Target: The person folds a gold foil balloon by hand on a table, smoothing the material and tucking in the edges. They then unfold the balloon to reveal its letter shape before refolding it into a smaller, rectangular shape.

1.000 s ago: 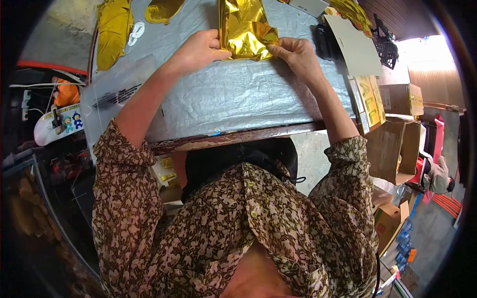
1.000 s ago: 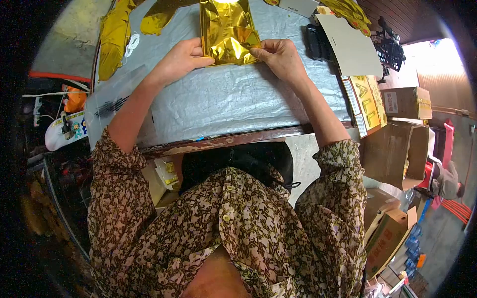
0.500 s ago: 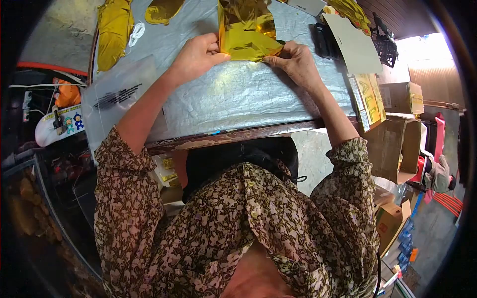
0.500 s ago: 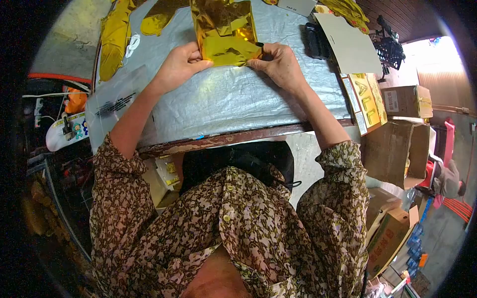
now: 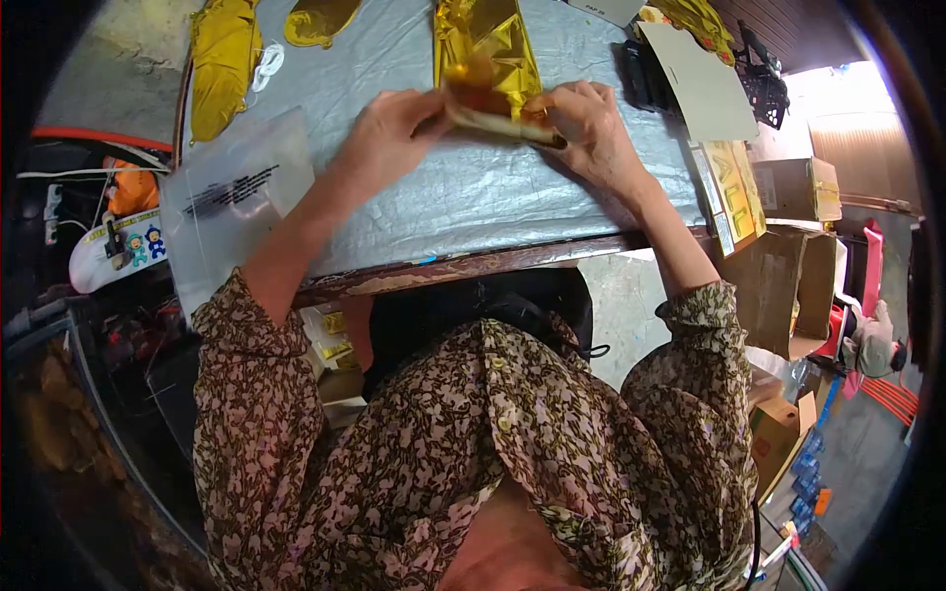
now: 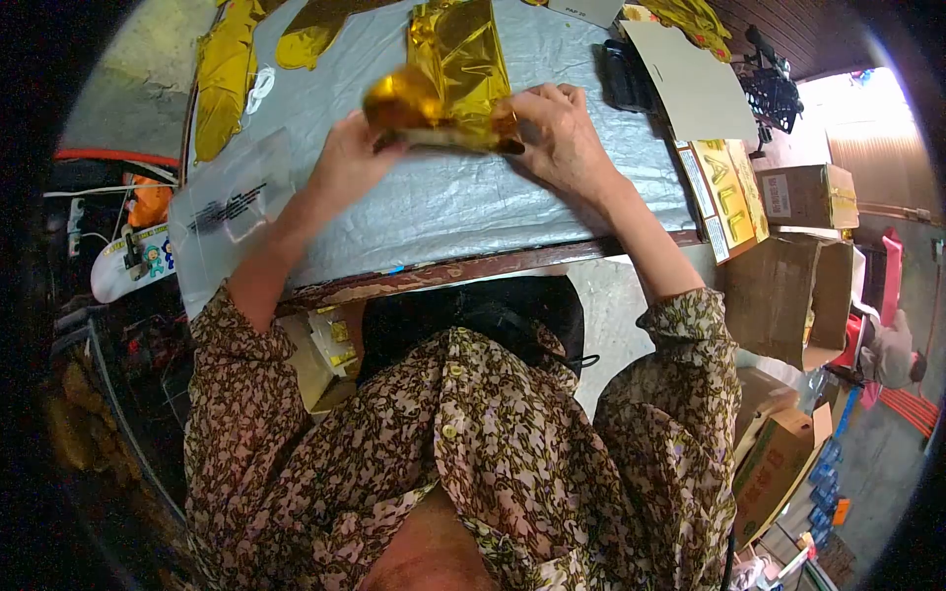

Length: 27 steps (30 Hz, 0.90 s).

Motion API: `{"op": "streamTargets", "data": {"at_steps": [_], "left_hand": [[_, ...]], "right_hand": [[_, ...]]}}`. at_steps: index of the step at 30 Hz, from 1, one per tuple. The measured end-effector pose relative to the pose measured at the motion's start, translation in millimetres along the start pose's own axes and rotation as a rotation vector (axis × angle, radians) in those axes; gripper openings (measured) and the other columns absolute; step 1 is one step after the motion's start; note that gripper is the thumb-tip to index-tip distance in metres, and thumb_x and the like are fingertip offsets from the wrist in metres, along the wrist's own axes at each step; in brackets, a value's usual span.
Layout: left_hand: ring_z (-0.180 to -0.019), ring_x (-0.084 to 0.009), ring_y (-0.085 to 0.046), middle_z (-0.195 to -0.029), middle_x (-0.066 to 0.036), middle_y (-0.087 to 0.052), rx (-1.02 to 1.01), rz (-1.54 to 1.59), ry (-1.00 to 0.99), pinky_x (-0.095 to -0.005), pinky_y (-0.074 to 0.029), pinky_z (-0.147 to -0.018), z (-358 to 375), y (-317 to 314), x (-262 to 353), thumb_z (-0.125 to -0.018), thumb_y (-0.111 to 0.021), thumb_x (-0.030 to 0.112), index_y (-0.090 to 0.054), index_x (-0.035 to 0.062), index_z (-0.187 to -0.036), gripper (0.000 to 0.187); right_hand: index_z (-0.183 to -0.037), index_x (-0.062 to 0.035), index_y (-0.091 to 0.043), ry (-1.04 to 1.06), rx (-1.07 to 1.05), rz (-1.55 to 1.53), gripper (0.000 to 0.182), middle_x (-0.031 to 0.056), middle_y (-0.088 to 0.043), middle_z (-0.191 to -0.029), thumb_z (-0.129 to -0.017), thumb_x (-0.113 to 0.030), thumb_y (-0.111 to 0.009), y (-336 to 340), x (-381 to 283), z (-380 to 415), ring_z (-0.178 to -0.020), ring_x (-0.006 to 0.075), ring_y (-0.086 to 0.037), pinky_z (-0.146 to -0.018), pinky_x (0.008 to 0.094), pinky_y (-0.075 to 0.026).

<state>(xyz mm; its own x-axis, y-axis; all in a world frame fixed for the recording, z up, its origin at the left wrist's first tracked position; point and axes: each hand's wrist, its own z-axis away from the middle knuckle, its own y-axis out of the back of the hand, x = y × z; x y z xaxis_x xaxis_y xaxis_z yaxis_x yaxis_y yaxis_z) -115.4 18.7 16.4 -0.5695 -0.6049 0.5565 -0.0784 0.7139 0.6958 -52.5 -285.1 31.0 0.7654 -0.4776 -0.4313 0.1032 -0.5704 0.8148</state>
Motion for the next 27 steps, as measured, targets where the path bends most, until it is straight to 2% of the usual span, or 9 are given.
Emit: {"op": "streamTargets", "data": {"at_steps": [1,3,6,12,16,19,21,24,27], "left_hand": [[-0.090,-0.0367,-0.072,-0.097,-0.014,-0.075,0.012,-0.039,-0.109,-0.0450,-0.057,-0.083,0,2,2,-0.088,-0.074,0.006,-0.069,0.0063,-0.119,0.031],[-0.099,-0.0330,-0.073,-0.105,-0.012,-0.077,0.012,-0.115,-0.132,-0.0433,-0.056,-0.092,8,3,10,-0.085,-0.073,0.002,-0.069,0.0101,-0.120,0.036],[-0.127,-0.0320,-0.067,-0.132,-0.012,-0.072,-0.106,-0.179,-0.111,-0.0465,-0.052,-0.110,15,1,16,-0.081,-0.075,0.000,-0.067,0.0099,-0.126,0.047],[-0.138,-0.0370,-0.059,-0.145,-0.017,-0.064,-0.221,-0.278,-0.186,-0.0486,-0.049,-0.115,17,-3,14,-0.082,-0.075,0.001,-0.068,0.0116,-0.125,0.044],[-0.129,-0.0382,-0.064,-0.141,-0.019,-0.065,-0.189,-0.296,-0.219,-0.0468,-0.051,-0.115,15,-8,5,-0.083,-0.076,0.006,-0.069,0.0143,-0.126,0.044],[-0.131,-0.0386,-0.063,-0.144,-0.019,-0.063,-0.184,-0.306,-0.240,-0.0473,-0.051,-0.115,12,-8,1,-0.085,-0.076,0.007,-0.070,0.0122,-0.124,0.040],[-0.136,-0.0377,-0.060,-0.147,-0.018,-0.062,-0.194,-0.271,-0.209,-0.0485,-0.049,-0.117,11,-6,3,-0.085,-0.075,0.006,-0.071,0.0101,-0.121,0.036],[-0.142,-0.0351,-0.056,-0.150,-0.016,-0.060,-0.201,-0.294,-0.207,-0.0473,-0.048,-0.116,10,1,12,-0.086,-0.075,0.006,-0.072,0.0102,-0.120,0.035],[-0.136,-0.0310,-0.060,-0.143,-0.011,-0.065,-0.123,-0.290,-0.278,-0.0462,-0.050,-0.111,9,10,30,-0.087,-0.074,0.006,-0.074,0.0114,-0.117,0.030]], "right_hand": [[-0.115,-0.0086,-0.073,0.013,-0.034,-0.014,0.034,0.0071,-0.073,-0.114,-0.083,-0.010,-0.084,3,-3,4,-0.109,0.0286,-0.060,-0.106,0.0408,-0.040],[-0.114,-0.0088,-0.073,0.040,-0.099,-0.002,0.030,0.0057,-0.074,-0.127,-0.085,-0.009,-0.079,7,-7,10,-0.116,0.0297,-0.062,-0.109,0.0422,-0.041],[-0.114,-0.0087,-0.073,0.152,-0.067,0.047,0.028,0.0062,-0.072,-0.132,-0.086,-0.007,-0.077,2,-2,18,-0.122,0.0296,-0.063,-0.109,0.0438,-0.041],[-0.114,-0.0083,-0.072,0.141,-0.076,0.081,0.029,0.0078,-0.069,-0.139,-0.085,-0.007,-0.078,1,-3,17,-0.128,0.0272,-0.063,-0.110,0.0473,-0.043],[-0.112,-0.0091,-0.073,0.242,-0.035,0.167,0.029,0.0075,-0.068,-0.140,-0.084,-0.008,-0.080,4,-3,19,-0.124,0.0272,-0.064,-0.107,0.0455,-0.044],[-0.109,-0.0095,-0.075,0.203,-0.067,0.127,0.028,0.0070,-0.069,-0.137,-0.083,-0.008,-0.082,6,-4,19,-0.115,0.0279,-0.064,-0.103,0.0437,-0.045],[-0.106,-0.0084,-0.077,0.166,-0.080,0.052,0.024,0.0058,-0.071,-0.124,-0.083,-0.008,-0.083,8,-6,18,-0.105,0.0274,-0.063,-0.096,0.0414,-0.048],[-0.105,-0.0067,-0.077,0.131,-0.072,-0.009,0.023,0.0054,-0.068,-0.112,-0.083,-0.007,-0.083,8,-7,21,-0.102,0.0265,-0.063,-0.091,0.0395,-0.050],[-0.105,-0.0051,-0.078,0.133,-0.106,-0.030,0.022,0.0063,-0.066,-0.108,-0.084,-0.005,-0.083,11,-8,21,-0.102,0.0270,-0.064,-0.087,0.0385,-0.053]]}}
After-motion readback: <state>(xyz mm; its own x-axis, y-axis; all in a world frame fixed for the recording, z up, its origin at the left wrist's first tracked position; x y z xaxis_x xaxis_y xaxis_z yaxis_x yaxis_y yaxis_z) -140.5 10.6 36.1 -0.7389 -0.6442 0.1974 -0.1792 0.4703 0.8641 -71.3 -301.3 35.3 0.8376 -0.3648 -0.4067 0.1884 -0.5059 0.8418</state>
